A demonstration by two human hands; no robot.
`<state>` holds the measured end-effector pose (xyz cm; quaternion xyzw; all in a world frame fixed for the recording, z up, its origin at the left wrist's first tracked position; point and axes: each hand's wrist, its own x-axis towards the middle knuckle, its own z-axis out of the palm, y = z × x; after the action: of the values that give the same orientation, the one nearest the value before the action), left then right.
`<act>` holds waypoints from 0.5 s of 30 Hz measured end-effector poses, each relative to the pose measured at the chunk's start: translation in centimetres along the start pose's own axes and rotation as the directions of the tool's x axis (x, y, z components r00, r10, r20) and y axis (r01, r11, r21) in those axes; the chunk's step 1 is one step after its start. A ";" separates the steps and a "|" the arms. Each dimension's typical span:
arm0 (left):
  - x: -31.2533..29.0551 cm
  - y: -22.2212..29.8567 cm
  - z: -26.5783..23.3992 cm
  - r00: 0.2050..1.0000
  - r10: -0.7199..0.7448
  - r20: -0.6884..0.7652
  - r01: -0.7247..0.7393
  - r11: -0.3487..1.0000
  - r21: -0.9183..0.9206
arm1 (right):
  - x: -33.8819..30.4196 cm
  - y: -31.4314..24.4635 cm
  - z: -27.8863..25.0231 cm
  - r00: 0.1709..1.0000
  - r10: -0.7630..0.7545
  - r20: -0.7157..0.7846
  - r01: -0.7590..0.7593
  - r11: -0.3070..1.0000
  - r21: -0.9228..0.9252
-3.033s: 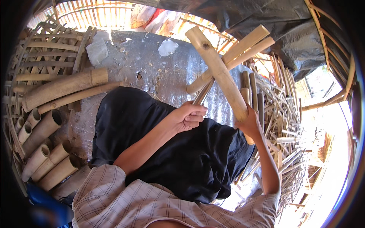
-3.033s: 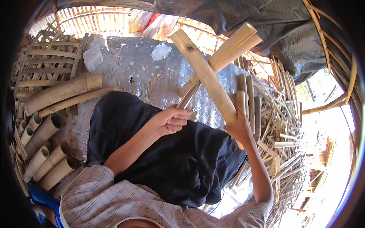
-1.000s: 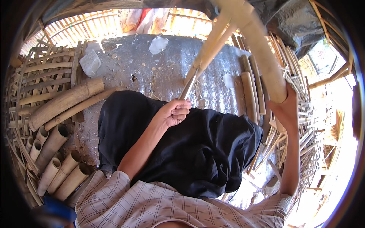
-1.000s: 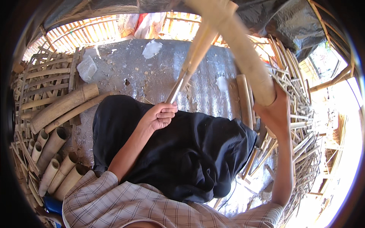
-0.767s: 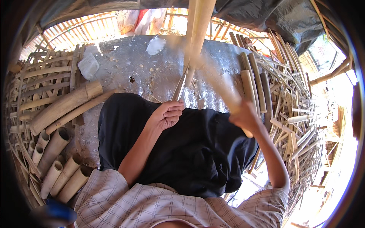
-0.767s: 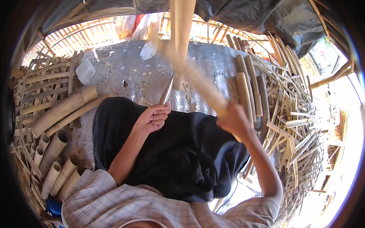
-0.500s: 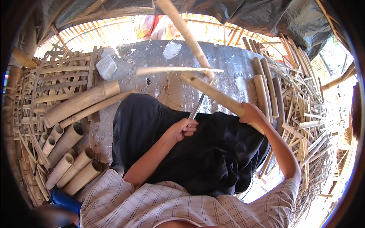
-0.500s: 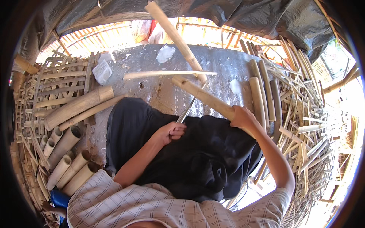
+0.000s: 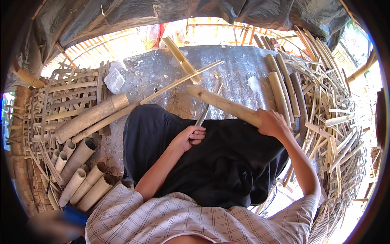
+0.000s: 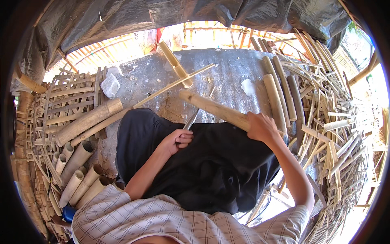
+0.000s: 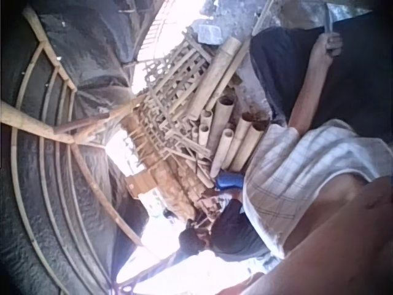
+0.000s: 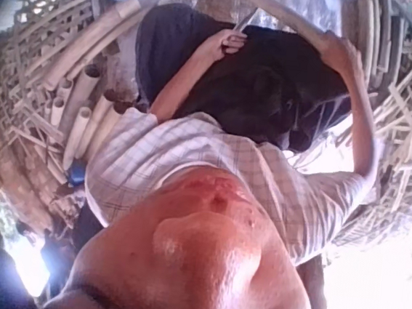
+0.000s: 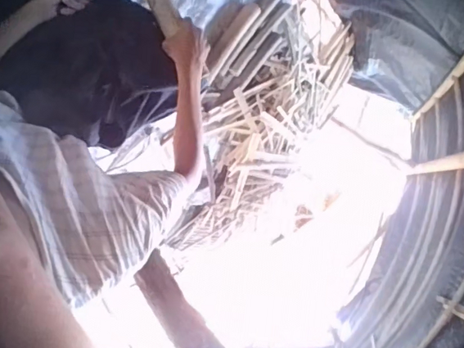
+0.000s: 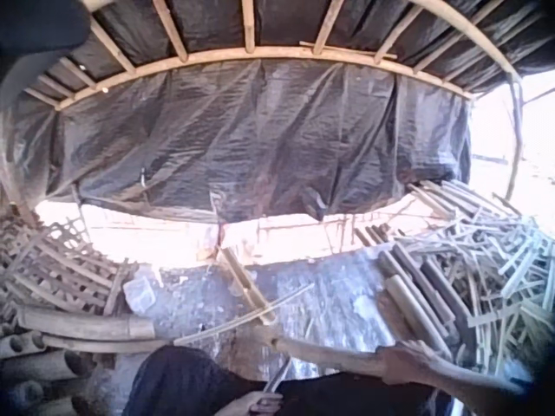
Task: The person splits and shaves bamboo poles using a knife, handling several different bamboo sections in a workshop environment.
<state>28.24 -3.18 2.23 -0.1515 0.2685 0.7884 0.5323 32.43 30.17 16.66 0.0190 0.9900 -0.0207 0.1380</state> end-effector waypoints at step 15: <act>3.4 8.4 4.2 0.937 0.336 0.097 -0.344 0.836 0.426 | 2.4 6.2 -0.1 0.906 0.334 -0.261 -0.259 0.923 0.285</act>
<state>19.35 -0.63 6.05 0.0291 0.4561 0.7911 0.4066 30.35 36.40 15.83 0.1900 0.9745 -0.1177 -0.0180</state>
